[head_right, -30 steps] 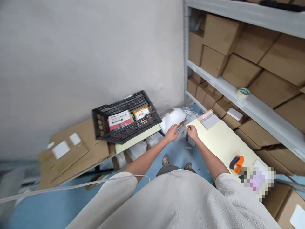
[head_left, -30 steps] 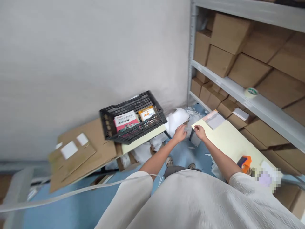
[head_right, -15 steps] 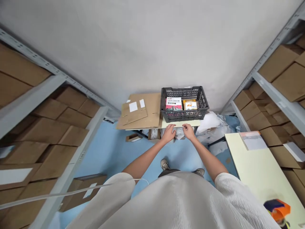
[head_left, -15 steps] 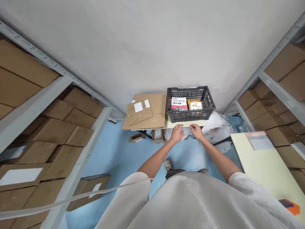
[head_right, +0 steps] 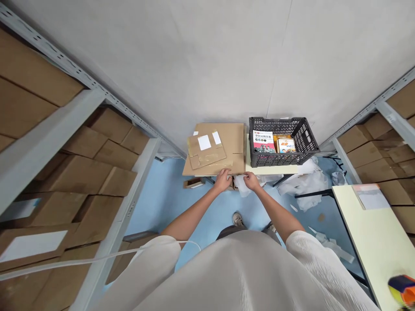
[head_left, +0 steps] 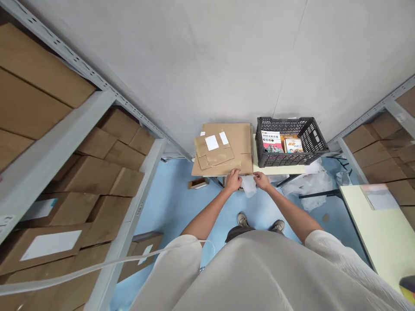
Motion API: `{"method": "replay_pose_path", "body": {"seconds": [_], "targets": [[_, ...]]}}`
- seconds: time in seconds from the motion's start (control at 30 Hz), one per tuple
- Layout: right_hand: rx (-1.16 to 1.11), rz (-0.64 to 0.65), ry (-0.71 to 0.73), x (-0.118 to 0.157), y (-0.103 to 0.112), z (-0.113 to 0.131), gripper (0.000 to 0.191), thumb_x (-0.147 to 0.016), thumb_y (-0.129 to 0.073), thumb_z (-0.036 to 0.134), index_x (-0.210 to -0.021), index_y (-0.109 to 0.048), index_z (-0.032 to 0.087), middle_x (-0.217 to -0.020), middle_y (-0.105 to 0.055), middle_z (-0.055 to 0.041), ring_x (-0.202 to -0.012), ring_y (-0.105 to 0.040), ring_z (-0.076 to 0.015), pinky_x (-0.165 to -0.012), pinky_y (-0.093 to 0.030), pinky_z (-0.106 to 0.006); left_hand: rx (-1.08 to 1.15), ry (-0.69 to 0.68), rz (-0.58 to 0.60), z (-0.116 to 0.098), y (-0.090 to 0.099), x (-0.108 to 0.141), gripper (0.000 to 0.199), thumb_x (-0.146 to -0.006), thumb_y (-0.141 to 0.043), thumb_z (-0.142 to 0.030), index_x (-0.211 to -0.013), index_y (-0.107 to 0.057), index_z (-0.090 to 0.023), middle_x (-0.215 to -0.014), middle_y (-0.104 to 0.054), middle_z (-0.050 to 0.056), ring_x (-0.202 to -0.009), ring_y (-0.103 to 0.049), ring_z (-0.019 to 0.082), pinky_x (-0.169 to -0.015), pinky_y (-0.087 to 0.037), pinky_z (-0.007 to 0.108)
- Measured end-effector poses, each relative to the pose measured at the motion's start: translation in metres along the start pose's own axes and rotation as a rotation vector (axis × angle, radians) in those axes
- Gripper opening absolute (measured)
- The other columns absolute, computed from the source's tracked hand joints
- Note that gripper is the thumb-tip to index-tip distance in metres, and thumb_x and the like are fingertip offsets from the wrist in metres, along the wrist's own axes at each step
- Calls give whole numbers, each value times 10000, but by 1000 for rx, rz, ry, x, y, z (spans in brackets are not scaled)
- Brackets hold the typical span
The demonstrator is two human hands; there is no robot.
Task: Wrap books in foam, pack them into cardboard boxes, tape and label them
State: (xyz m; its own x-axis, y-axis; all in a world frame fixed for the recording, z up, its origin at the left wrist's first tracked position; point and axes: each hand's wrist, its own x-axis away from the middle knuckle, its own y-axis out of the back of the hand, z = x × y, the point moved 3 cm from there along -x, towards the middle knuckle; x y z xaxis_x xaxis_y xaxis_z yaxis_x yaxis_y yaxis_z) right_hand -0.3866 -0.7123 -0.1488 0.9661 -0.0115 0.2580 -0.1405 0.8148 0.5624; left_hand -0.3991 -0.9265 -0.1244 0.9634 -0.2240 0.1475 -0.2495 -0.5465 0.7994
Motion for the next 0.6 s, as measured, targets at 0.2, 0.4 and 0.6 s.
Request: {"method": "replay_pose_path", "body": {"seconds": [0.2,0.4,0.6], "targets": [[63,-29,-53,-30,-21,10,359,-868,-660,206,-1215,-748,232,-1277,-784,-106,-1252,-714,-292,-1155,-537,-440,2,73,37,42,11,-34,616,-929,-613,-154,-1542,-586,-219,-1666,-499,169,-1586,-454,344,-1319,-388,504],[32,-23,-112,-58,-40,5,420,-826,-689,214,-1242,-679,268,-1191,-791,-66,-1134,-736,-285,-1057,-589,-418,-27,175,71,81,21,-65,696,-878,-668,-193,-1564,-557,-209,-1771,-374,176,-1671,-313,378,-1364,-290,541],[51,-81,-223,-74,-48,-2,525,-805,-671,188,-1327,-660,245,-1101,-805,-88,-1053,-759,-303,-986,-605,-410,-35,167,96,105,25,-74,796,-865,-647,-180,-1641,-469,-170,-1803,-335,199,-1696,-253,391,-1378,-217,587]]}}
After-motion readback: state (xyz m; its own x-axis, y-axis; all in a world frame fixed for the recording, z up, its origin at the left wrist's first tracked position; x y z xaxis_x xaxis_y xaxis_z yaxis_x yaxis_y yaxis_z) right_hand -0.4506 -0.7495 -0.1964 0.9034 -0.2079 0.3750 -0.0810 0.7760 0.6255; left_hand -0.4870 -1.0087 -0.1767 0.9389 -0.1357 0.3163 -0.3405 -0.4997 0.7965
